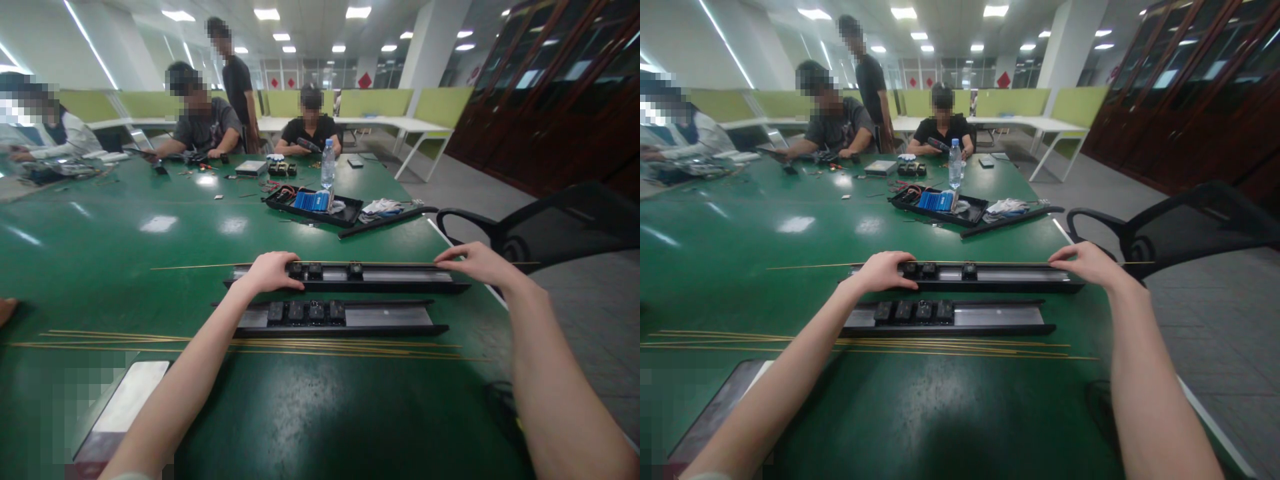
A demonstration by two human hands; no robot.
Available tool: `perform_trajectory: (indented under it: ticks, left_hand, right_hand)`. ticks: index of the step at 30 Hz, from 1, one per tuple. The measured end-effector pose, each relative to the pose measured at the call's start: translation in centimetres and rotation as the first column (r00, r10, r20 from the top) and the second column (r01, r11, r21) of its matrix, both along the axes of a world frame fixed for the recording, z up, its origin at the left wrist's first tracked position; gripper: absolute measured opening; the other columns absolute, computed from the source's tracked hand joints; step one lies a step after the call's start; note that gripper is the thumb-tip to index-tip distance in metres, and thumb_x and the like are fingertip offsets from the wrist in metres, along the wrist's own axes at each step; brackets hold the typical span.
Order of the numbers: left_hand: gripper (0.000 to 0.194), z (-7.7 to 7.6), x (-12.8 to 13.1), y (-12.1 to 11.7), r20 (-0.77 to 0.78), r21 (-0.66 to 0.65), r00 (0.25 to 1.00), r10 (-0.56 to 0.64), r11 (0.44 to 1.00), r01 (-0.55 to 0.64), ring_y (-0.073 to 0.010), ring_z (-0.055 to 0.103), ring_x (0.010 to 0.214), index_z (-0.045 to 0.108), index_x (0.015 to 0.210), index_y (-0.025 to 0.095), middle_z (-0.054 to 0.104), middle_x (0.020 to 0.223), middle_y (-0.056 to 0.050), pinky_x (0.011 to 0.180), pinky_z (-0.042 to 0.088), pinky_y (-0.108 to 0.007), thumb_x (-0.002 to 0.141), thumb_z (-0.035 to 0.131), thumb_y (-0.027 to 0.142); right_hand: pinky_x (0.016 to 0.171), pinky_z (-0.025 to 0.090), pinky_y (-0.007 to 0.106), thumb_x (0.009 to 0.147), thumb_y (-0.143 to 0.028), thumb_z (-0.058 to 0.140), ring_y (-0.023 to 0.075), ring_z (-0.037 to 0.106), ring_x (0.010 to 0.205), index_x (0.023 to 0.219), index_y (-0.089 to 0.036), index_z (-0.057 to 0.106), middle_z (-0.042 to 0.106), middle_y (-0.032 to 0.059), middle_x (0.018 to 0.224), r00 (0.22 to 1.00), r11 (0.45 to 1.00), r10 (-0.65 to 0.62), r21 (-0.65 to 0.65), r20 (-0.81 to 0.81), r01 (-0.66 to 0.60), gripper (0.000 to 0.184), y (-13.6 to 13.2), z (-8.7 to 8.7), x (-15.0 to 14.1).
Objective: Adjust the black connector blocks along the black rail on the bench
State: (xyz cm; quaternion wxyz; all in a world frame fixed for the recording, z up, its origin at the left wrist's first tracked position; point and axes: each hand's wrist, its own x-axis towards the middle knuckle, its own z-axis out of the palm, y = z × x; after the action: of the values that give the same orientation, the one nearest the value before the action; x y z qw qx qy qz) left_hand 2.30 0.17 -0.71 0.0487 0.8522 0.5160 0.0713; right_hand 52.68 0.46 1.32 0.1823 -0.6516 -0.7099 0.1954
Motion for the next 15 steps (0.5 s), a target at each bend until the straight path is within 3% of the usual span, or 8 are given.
perform_trajectory:
  ticks: [7, 15]
  left_hand:
    - [0.071, -0.1, 0.1, 0.1, -0.003, 0.003, 1.0, 0.002, 1.0, -0.002, -0.0299, 0.069, 0.108, 0.067, 0.12, 0.026, 0.074, 0.12, -0.005, 0.086, 0.052, -0.035, 0.068, 0.07, 0.074]
    - [0.07, -0.1, 0.0, 0.1, -0.003, -0.002, 1.0, 0.01, 1.0, -0.01, -0.0298, 0.068, 0.11, 0.066, 0.121, 0.028, 0.073, 0.122, -0.004, 0.089, 0.052, -0.034, 0.069, 0.071, 0.073]
  right_hand:
    - [0.087, 0.048, 0.04, 0.075, -0.031, 0.076, 0.0287, 0.071, 0.09, 0.084, -0.02, 0.083, 0.079, 0.0111, 0.091, 0.992, 0.991, -0.128, -0.035, 0.002, 0.128, 0.016, -0.1, 0.1, 2.0]
    - [0.087, 0.051, 0.038, 0.078, -0.036, 0.068, 0.0286, 0.071, 0.091, 0.091, -0.019, 0.082, 0.079, 0.0081, 0.091, 0.987, 0.993, -0.109, -0.024, 0.122, 0.113, 0.025, 0.0, 0.5, 3.0]
